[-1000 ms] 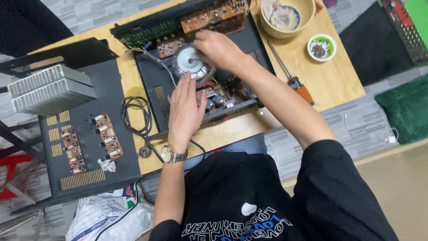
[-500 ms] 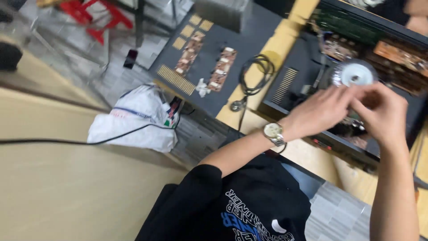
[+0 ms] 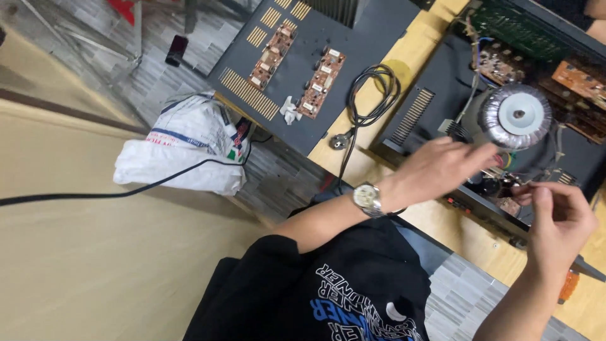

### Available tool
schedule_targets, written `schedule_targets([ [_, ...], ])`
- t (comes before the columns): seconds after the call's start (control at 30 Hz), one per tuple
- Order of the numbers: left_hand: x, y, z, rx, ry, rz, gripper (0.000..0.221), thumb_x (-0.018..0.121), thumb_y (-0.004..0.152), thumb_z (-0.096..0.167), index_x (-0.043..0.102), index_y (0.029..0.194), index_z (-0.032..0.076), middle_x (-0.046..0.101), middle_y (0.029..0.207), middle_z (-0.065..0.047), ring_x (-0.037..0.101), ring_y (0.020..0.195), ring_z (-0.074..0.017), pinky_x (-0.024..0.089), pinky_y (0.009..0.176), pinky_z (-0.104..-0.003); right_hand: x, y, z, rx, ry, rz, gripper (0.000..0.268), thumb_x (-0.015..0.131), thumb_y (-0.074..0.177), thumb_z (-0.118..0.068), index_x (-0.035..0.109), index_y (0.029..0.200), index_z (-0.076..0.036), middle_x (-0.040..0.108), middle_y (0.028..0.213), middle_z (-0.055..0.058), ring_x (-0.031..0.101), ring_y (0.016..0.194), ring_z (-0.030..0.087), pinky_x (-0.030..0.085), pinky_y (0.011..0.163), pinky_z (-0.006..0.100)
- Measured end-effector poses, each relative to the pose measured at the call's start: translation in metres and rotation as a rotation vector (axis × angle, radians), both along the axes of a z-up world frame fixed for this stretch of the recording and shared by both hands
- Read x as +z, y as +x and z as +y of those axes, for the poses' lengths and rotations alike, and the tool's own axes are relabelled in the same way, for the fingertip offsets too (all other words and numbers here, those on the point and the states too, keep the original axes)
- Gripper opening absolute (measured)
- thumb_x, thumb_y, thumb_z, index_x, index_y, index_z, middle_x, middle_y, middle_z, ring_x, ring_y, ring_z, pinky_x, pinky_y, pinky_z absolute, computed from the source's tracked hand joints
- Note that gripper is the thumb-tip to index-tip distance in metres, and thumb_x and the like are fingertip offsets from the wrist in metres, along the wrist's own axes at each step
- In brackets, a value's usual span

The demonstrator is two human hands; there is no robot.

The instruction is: Reconnecting internal wire harnesses to a circuit board inside an electronic device during a repair.

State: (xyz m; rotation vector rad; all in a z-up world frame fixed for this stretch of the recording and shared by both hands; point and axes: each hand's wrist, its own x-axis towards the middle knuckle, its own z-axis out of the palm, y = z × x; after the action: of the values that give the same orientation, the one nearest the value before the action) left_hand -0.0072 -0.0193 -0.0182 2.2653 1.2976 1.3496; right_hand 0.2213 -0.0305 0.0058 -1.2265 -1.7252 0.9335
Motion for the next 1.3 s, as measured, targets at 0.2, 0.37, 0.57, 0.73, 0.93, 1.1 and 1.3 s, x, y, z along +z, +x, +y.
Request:
schedule_targets([
  [0.2,0.008,0.057,-0.003,0.141,-0.061,0.257,0.047,0.054,0.099,0.030,0.037,0.137,0.008,0.059,0.116,-0.004,0.061,0.105,-0.0239,0.049,0.080,-0.041,-0.023,0.016,0.019,0.045,-0.018,-0.058,0.021,0.039,0.114,0.010,0.050,0.132,0.007,0.059,0.111,0.019,0.062,0.093,0.024,0.051,0.088,0.031],
  [0.37,-0.003,0.072,-0.004,-0.024,0.015,0.300,0.054,0.057,0.096,0.019,0.036,0.143,0.002,0.058,0.133,-0.012,0.061,0.117,-0.0259,0.053,0.094,-0.039,-0.008,0.006,0.016,-0.012,0.065,-0.106,0.018,0.064,0.102,0.000,0.054,0.116,0.000,0.055,0.107,0.009,0.053,0.099,0.016,0.044,0.090,0.028],
  [0.57,0.024,0.032,-0.007,0.041,-0.069,0.262,0.050,0.059,0.099,0.019,0.041,0.142,0.001,0.062,0.119,-0.016,0.062,0.108,-0.0306,0.050,0.086,-0.040,0.042,0.000,0.052,0.019,0.174,-0.349,0.017,0.076,0.100,-0.003,0.062,0.111,0.001,0.068,0.095,0.013,0.064,0.084,0.028,0.049,0.075,0.038],
  [0.73,0.034,0.013,0.007,0.070,-0.040,0.350,0.026,0.058,0.101,0.021,0.062,0.118,0.002,0.065,0.105,-0.010,0.061,0.092,-0.0252,0.045,0.076,-0.037,0.025,-0.044,0.137,0.176,0.416,-0.623,0.016,0.076,0.102,-0.006,0.065,0.112,-0.003,0.066,0.094,0.013,0.063,0.085,0.031,0.046,0.076,0.038],
  [0.93,0.040,0.008,0.008,0.067,-0.111,0.342,0.023,0.058,0.100,0.019,0.062,0.114,0.001,0.060,0.094,-0.008,0.057,0.084,-0.0238,0.044,0.072,-0.036,-0.008,-0.079,0.154,0.371,0.499,-0.787,0.012,0.062,0.090,0.008,0.054,0.083,0.003,0.056,0.080,0.015,0.054,0.071,0.033,0.048,0.050,0.044],
  [1.1,0.039,0.007,0.008,0.028,-0.183,0.295,0.026,0.056,0.102,0.020,0.063,0.116,0.000,0.065,0.102,-0.011,0.061,0.091,-0.0256,0.047,0.075,-0.038,0.018,-0.047,0.117,0.597,0.290,-0.827,0.011,0.067,0.084,0.004,0.059,0.091,-0.001,0.063,0.089,0.013,0.059,0.082,0.030,0.055,0.071,0.042],
  [1.3,0.039,0.006,0.007,0.021,-0.196,0.288,0.027,0.055,0.102,0.022,0.063,0.116,0.000,0.068,0.106,-0.012,0.064,0.097,-0.0248,0.051,0.080,-0.037,0.025,-0.080,0.170,0.409,0.595,-0.783,0.021,0.061,0.107,-0.002,0.048,0.091,0.002,0.051,0.086,0.016,0.046,0.077,0.033,0.042,0.062,0.045],
])
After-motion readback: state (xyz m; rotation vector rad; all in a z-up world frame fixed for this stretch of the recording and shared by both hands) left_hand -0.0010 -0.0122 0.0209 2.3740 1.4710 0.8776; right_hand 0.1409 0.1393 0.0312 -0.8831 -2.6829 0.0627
